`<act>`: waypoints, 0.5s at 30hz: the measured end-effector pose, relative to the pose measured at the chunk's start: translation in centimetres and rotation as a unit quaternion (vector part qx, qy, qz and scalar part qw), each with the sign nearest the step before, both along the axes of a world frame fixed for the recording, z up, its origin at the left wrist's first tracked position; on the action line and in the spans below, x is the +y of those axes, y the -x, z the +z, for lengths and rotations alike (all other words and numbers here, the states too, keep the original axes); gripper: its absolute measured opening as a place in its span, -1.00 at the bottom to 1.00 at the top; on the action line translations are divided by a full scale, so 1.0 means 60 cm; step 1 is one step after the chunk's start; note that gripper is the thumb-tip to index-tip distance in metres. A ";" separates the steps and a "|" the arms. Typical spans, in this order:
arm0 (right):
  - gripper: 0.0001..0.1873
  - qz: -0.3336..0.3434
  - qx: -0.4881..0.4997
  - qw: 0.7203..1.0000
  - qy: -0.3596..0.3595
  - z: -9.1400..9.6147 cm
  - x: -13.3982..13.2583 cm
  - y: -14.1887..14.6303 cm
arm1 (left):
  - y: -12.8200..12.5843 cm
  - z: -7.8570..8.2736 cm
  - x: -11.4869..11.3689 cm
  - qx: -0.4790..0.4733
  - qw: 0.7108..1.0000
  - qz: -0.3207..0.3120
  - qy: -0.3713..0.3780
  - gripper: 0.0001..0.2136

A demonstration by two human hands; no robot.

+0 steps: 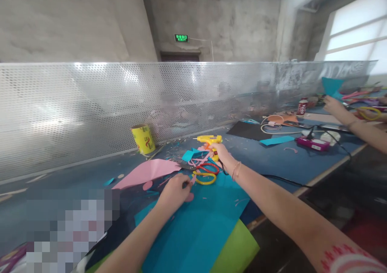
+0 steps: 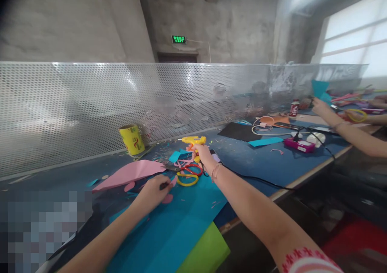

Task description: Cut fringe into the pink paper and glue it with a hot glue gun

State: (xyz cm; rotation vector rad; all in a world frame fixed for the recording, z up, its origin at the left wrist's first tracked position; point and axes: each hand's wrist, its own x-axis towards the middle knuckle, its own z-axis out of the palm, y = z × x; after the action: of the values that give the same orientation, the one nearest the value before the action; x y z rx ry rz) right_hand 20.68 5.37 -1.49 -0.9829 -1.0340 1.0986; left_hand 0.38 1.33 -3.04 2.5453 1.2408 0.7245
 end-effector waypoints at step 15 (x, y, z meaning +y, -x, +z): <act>-0.89 0.183 0.099 0.977 0.035 0.049 -0.060 -0.040 | -0.001 0.004 -0.004 -0.025 1.000 0.012 -0.005 -0.82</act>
State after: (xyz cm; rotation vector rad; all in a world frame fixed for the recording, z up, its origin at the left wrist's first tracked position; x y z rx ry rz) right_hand 23.09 1.76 1.43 -0.7340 -1.0422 1.5135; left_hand 0.45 1.08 -2.78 2.5078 1.2569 0.7960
